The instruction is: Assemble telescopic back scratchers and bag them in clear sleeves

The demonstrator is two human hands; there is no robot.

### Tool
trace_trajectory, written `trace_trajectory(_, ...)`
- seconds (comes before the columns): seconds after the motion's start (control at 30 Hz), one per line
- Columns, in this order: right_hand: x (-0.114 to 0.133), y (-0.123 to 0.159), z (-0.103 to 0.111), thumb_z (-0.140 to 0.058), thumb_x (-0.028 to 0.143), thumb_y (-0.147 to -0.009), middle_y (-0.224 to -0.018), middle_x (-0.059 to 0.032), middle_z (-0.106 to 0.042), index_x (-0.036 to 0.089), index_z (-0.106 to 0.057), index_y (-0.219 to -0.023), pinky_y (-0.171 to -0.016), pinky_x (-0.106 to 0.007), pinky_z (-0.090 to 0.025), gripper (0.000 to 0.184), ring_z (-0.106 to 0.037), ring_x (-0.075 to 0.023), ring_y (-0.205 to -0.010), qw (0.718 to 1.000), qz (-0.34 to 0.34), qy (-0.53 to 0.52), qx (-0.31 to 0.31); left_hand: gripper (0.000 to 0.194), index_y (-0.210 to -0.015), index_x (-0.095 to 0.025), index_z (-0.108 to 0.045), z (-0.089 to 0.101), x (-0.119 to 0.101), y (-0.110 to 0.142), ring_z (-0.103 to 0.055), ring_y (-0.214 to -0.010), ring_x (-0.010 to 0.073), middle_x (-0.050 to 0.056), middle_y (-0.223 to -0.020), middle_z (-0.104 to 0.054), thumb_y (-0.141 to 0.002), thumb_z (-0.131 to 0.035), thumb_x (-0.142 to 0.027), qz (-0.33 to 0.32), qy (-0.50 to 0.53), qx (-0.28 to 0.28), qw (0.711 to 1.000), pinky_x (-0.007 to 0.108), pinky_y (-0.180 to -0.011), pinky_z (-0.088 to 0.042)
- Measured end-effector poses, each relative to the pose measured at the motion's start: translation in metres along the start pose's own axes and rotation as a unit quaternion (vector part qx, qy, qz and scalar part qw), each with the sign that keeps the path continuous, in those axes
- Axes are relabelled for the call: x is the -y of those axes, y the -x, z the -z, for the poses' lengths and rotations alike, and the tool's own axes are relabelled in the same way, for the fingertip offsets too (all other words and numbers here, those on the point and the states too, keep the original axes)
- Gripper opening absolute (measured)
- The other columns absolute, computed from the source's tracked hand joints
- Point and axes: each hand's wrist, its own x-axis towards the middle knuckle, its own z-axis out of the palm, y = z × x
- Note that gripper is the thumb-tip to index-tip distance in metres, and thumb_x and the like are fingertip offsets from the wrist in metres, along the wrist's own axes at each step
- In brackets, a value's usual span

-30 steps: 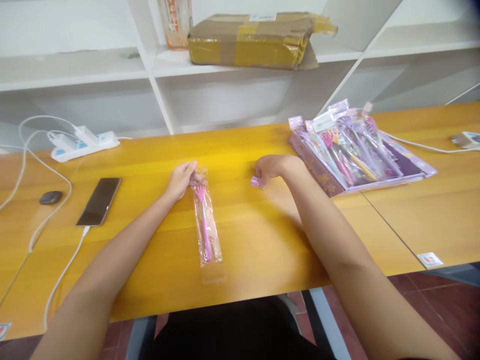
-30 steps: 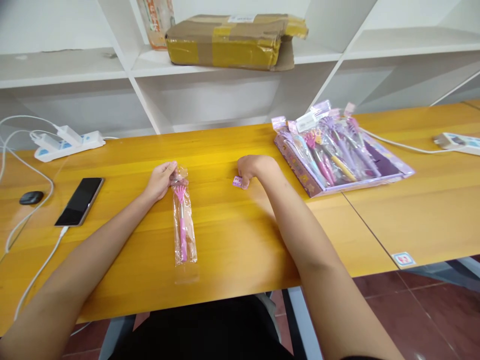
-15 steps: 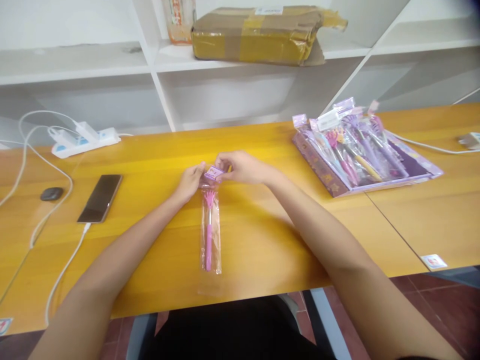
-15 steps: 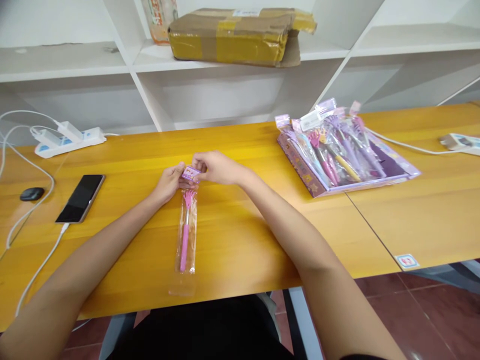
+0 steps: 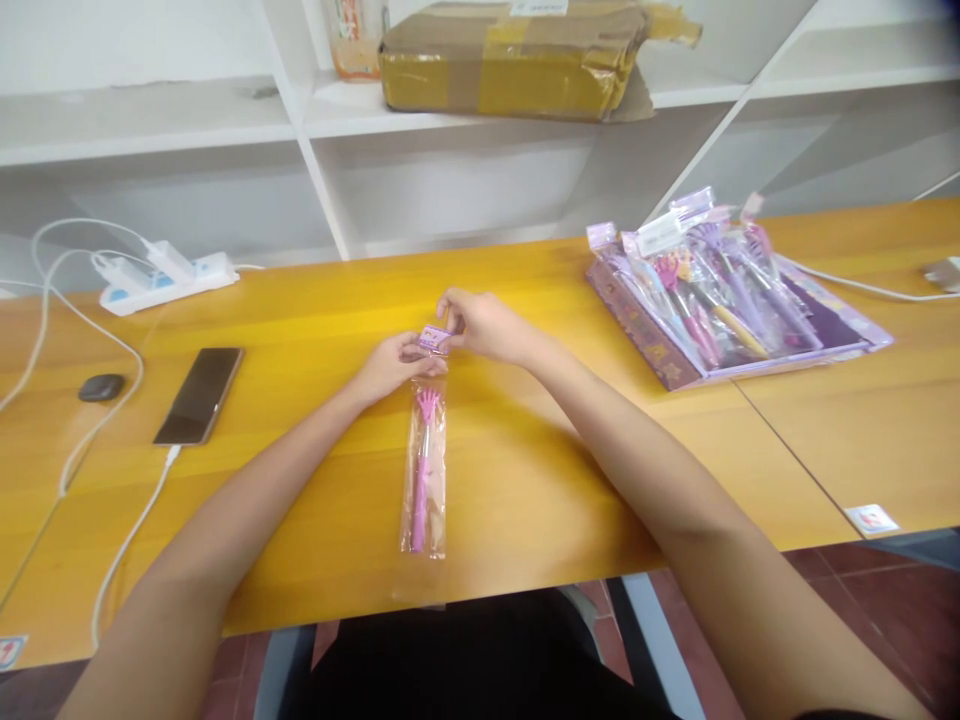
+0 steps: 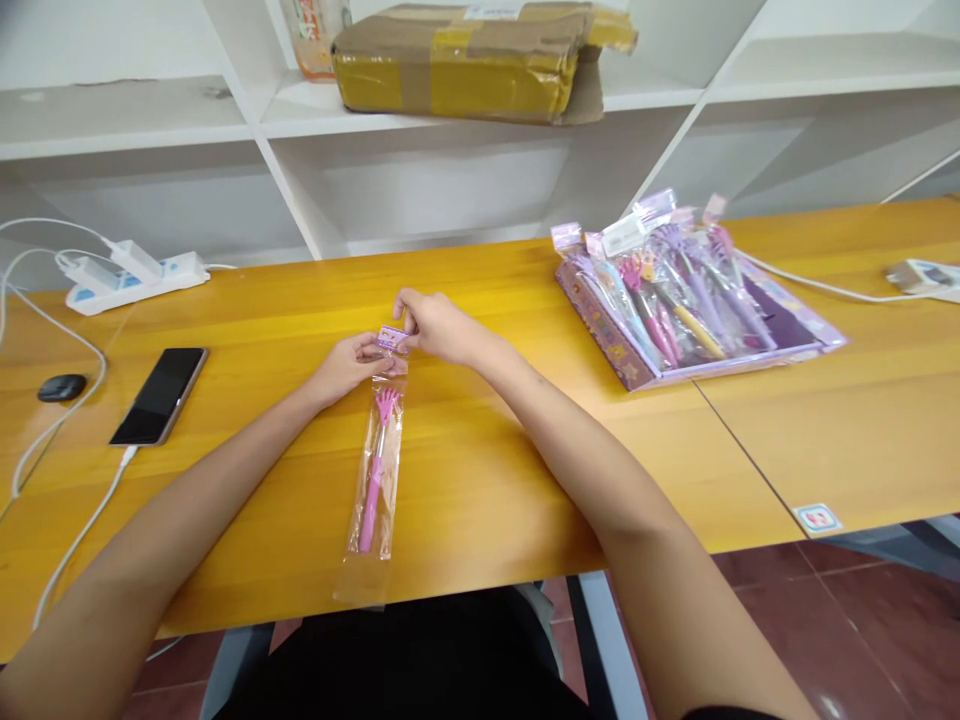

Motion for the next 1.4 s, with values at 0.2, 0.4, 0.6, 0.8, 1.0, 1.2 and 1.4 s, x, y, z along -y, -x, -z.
trace_trajectory(0.2,0.002,0.000,-0.002,-0.084,0.009,-0.081,-0.081,0.0017,-0.073,0.020,-0.061,-0.110,-0.074,-0.028,-0.043,0.039,-0.066,-0.0188,-0.076,0.999,-0.016,0.022,0.028,0.052,-0.117,-0.016,-0.075,0.002,0.000,0.001,-0.083,-0.104,0.0266,0.012,-0.114,-0.086,-0.072,-0.100,-0.028,-0.006,-0.061,-0.006,0.998,0.041,-0.098,-0.065)
trace_trajectory(0.4,0.001,0.000,-0.001,-0.088,0.012,-0.078,-0.081,0.0018,-0.074,0.020,-0.063,-0.111,-0.074,-0.028,-0.044,0.042,-0.068,-0.0197,-0.078,0.999,-0.033,0.020,0.038,0.050,-0.116,-0.017,-0.074,0.001,-0.001,0.001,-0.083,-0.104,0.0276,0.011,-0.114,-0.086,-0.075,-0.098,-0.032,-0.012,-0.102,-0.002,0.995,0.039,-0.094,-0.064)
trace_trajectory(0.6,0.000,-0.001,-0.010,-0.086,0.007,-0.078,-0.091,-0.0014,-0.078,0.020,-0.067,-0.117,-0.078,-0.028,-0.046,0.046,-0.070,-0.0200,-0.083,0.998,-0.014,0.031,0.057,0.040,-0.107,-0.018,-0.073,0.001,0.001,0.000,-0.081,-0.092,0.0237,0.008,-0.103,-0.086,-0.075,-0.095,-0.030,-0.031,-0.132,-0.010,0.991,0.033,-0.084,-0.060)
trace_trajectory(0.8,-0.006,-0.002,-0.004,-0.085,0.029,-0.091,-0.123,-0.0125,-0.080,0.018,-0.069,-0.125,-0.086,-0.034,-0.054,0.039,-0.073,-0.0240,-0.099,1.000,-0.021,-0.005,0.012,0.045,-0.114,-0.018,-0.071,0.002,0.003,-0.001,-0.080,-0.097,0.0232,0.007,-0.105,-0.085,-0.076,-0.094,-0.030,-0.034,-0.125,-0.007,0.992,0.034,-0.090,-0.060)
trace_trajectory(1.0,-0.008,-0.002,0.002,-0.074,0.010,-0.093,-0.098,-0.0053,-0.083,0.017,-0.071,-0.117,-0.088,-0.032,-0.054,0.026,-0.076,-0.0211,-0.090,0.998,-0.041,-0.040,0.014,0.081,-0.142,-0.023,-0.057,-0.003,0.001,0.001,-0.082,-0.109,0.0254,0.009,-0.117,-0.083,-0.073,-0.098,-0.022,-0.053,-0.038,-0.005,0.998,0.039,-0.100,-0.063)
trace_trajectory(1.2,-0.015,-0.005,0.001,-0.075,0.014,-0.092,-0.099,-0.0064,-0.084,0.018,-0.070,-0.120,-0.089,-0.034,-0.057,0.028,-0.076,-0.0222,-0.090,0.996,-0.038,-0.067,-0.038,0.068,-0.146,-0.026,-0.057,-0.008,0.000,0.005,-0.082,-0.110,0.0240,0.013,-0.139,-0.074,-0.086,-0.088,-0.022,-0.107,-0.079,0.014,0.991,0.036,-0.096,-0.066)
trace_trajectory(1.4,-0.020,-0.006,0.001,-0.075,0.013,-0.091,-0.095,-0.0051,-0.083,0.019,-0.070,-0.116,-0.091,-0.037,-0.059,0.026,-0.076,-0.0222,-0.088,0.996,-0.020,-0.060,-0.069,0.048,-0.134,-0.022,-0.065,-0.002,0.010,0.001,-0.080,-0.108,0.0228,0.012,-0.132,-0.075,-0.090,-0.085,-0.025,-0.123,-0.129,0.008,0.984,0.035,-0.093,-0.065)
